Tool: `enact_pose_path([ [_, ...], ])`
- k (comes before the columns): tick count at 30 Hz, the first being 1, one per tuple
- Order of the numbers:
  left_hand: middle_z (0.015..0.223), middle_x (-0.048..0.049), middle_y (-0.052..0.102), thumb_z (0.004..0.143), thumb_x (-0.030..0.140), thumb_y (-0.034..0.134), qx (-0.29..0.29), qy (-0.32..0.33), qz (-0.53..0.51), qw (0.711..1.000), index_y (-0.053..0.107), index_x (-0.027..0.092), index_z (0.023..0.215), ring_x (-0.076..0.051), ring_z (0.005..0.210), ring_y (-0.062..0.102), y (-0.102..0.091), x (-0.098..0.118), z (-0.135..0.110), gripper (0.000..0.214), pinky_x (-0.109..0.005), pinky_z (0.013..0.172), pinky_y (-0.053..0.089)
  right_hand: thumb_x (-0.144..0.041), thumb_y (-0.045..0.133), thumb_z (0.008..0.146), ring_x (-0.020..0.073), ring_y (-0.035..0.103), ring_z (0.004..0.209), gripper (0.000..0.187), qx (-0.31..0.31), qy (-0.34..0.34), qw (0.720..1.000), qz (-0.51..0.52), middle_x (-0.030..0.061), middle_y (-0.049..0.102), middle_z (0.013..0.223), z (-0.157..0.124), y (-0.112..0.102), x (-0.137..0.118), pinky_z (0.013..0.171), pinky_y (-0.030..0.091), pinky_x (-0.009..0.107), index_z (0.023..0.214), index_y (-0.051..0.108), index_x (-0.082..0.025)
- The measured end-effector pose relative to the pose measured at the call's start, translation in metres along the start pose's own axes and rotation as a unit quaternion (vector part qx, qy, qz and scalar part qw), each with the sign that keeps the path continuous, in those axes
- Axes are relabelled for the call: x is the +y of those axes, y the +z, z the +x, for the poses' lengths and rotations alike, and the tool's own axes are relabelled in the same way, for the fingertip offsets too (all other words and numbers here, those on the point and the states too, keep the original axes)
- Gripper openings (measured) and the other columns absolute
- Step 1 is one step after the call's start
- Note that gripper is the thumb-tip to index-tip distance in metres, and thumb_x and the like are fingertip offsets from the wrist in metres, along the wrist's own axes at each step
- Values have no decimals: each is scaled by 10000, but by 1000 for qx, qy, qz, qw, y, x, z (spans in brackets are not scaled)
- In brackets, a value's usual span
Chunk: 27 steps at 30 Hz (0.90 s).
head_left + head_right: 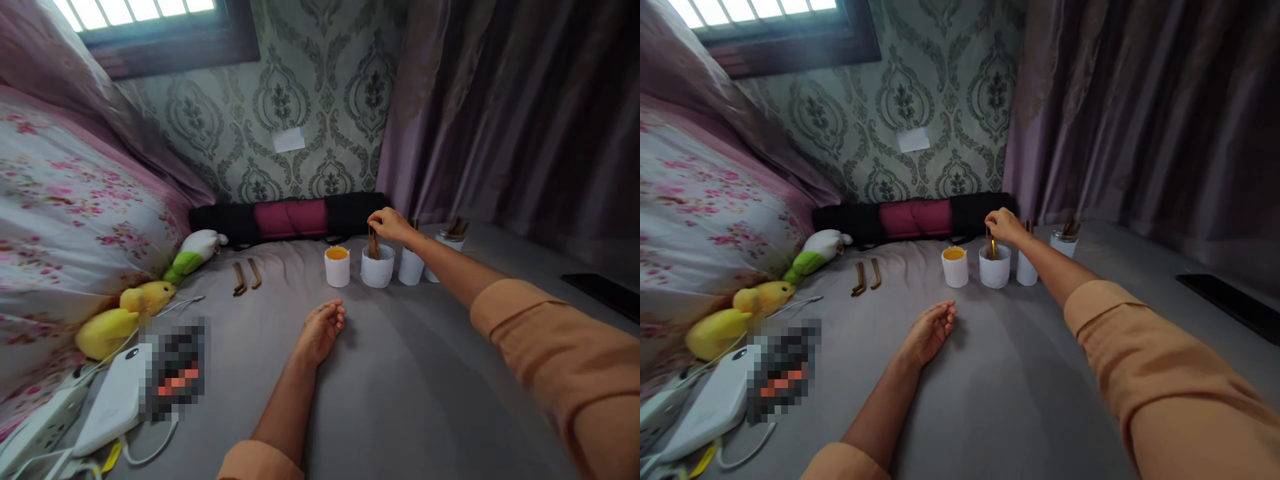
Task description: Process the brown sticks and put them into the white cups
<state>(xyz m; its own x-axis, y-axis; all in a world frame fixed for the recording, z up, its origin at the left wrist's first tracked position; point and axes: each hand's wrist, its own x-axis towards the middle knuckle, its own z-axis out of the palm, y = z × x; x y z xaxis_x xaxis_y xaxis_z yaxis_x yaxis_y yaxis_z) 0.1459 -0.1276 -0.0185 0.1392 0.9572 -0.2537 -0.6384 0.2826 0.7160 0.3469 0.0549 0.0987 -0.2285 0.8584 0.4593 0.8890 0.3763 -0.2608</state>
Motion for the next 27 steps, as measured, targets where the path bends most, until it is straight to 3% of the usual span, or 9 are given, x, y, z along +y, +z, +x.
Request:
enact_pose_path([
  [10,700,-57,570,761,100,519,1,-2,-1,1000,575,81,853,-67,550,505,-2,-1,2,109,-183,514,386,-62,465,711,182,567,898,327,-24,16,999,16,68,638,958,-1,-2,1,777,427,254,946,662,-175],
  [27,696,-56,570,755,105,532,1,0,-3,1000,577,81,848,-66,548,501,-2,0,2,106,-181,506,376,-95,464,732,183,588,845,307,-16,49,998,28,71,651,928,-3,-2,1,729,439,268,955,653,-187],
])
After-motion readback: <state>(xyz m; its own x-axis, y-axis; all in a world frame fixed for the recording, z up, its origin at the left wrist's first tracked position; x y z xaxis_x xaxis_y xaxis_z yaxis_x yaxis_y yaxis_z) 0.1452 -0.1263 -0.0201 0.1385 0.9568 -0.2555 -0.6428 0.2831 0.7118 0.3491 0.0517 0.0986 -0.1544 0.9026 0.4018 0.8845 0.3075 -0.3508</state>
